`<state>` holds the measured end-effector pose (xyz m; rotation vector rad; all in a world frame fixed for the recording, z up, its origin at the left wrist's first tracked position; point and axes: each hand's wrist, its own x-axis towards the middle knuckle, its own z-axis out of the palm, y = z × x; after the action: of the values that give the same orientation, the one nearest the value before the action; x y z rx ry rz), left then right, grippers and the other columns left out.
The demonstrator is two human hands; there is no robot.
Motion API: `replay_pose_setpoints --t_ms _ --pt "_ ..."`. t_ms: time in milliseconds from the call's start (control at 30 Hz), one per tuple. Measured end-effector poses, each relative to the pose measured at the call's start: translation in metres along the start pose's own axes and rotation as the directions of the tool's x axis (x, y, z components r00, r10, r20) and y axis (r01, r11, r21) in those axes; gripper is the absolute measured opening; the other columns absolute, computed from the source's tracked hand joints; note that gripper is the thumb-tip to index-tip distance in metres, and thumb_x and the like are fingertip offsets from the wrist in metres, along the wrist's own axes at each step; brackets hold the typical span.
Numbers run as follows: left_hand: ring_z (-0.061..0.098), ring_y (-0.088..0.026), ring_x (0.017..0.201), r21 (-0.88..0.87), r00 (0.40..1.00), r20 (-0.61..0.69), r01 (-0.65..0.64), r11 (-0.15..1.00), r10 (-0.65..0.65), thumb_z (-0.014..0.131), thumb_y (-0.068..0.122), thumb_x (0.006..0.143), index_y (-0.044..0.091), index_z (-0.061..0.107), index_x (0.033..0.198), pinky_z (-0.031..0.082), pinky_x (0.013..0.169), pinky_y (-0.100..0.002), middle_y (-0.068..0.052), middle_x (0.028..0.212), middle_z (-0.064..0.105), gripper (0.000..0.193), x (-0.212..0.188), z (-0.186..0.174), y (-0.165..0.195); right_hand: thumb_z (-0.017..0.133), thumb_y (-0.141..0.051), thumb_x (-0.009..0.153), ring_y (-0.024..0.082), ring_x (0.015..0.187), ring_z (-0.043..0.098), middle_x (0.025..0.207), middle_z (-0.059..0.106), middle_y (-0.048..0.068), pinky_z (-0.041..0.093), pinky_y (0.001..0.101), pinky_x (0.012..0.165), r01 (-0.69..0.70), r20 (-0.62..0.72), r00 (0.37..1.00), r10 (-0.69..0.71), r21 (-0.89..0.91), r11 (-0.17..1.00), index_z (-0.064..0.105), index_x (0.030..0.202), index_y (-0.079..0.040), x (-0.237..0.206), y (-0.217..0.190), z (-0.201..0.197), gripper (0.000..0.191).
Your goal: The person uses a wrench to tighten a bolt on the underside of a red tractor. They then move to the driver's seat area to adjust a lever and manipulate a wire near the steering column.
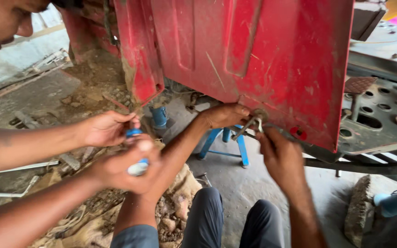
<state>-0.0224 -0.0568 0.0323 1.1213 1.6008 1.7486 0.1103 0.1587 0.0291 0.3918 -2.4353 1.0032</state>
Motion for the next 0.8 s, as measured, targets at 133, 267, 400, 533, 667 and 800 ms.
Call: replay_pose_setpoints --t_ms 133,267,400,533,667,800 --pt "0.064 -0.025 0.114 -0.231 0.995 0.094 0.060 0.971 -0.039 0.066 0.046 0.096 0.004 0.069 0.124 0.048 0.106 -0.044 -0.011 0.120 0.072 0.050 0.015 -0.030 -0.036 0.058 -0.023 0.103 0.020 0.085 0.075 0.096 0.077 0.011 0.060 0.0353 0.074 -0.049 0.084 0.996 0.004 0.549 0.834 0.067 0.113 0.000 0.003 0.004 0.028 0.026" --pt "0.060 -0.021 0.096 -0.308 0.980 0.137 0.180 0.934 -0.144 0.068 0.045 0.095 0.004 0.070 0.122 0.046 0.084 -0.039 -0.007 0.105 0.069 0.048 0.015 -0.037 -0.042 0.053 -0.020 0.105 0.024 0.100 0.075 0.112 0.075 0.015 0.061 0.0363 0.088 -0.088 0.087 0.996 0.027 0.827 0.555 0.060 0.123 0.003 0.008 0.009 0.060 0.029" --pt "0.053 -0.021 0.087 -0.370 0.977 0.084 0.213 0.904 -0.196 0.071 0.040 0.101 0.002 0.070 0.126 0.037 0.072 -0.036 -0.009 0.102 0.066 0.045 0.014 -0.038 -0.044 0.053 -0.022 0.108 0.024 0.103 0.075 0.110 0.073 0.014 0.062 0.0365 0.093 0.001 -0.024 0.999 0.034 0.834 0.551 0.060 0.123 0.002 0.009 -0.004 0.078 0.030" --pt "0.063 -0.024 0.113 -0.276 0.995 0.061 0.097 0.956 -0.083 0.070 0.042 0.090 0.002 0.069 0.120 0.047 0.106 -0.041 -0.011 0.118 0.072 0.049 0.018 -0.034 -0.044 0.056 -0.028 0.105 0.020 0.082 0.076 0.090 0.076 0.011 0.059 0.0358 0.076 -0.057 0.025 0.998 0.051 0.491 0.869 0.066 0.115 -0.003 0.011 -0.012 0.041 0.028" --pt "0.063 -0.026 0.121 -0.234 0.998 0.046 0.044 0.971 -0.034 0.069 0.041 0.093 -0.001 0.070 0.122 0.045 0.111 -0.044 -0.014 0.125 0.071 0.051 0.018 -0.031 -0.042 0.065 -0.031 0.099 0.027 0.065 0.067 0.071 0.069 0.016 0.050 0.0409 0.060 0.038 0.033 0.999 -0.035 -0.066 0.997 0.074 0.103 -0.008 0.006 -0.004 -0.022 0.026" --pt "0.063 -0.025 0.121 -0.221 0.993 0.091 0.095 0.971 -0.077 0.068 0.044 0.090 0.002 0.069 0.124 0.045 0.110 -0.043 -0.012 0.128 0.070 0.054 0.018 -0.030 -0.041 0.065 -0.029 0.101 0.029 0.065 0.066 0.072 0.069 0.015 0.049 0.0411 0.058 0.037 0.023 0.999 -0.036 -0.048 0.998 0.072 0.096 -0.005 -0.002 -0.011 -0.020 0.025"
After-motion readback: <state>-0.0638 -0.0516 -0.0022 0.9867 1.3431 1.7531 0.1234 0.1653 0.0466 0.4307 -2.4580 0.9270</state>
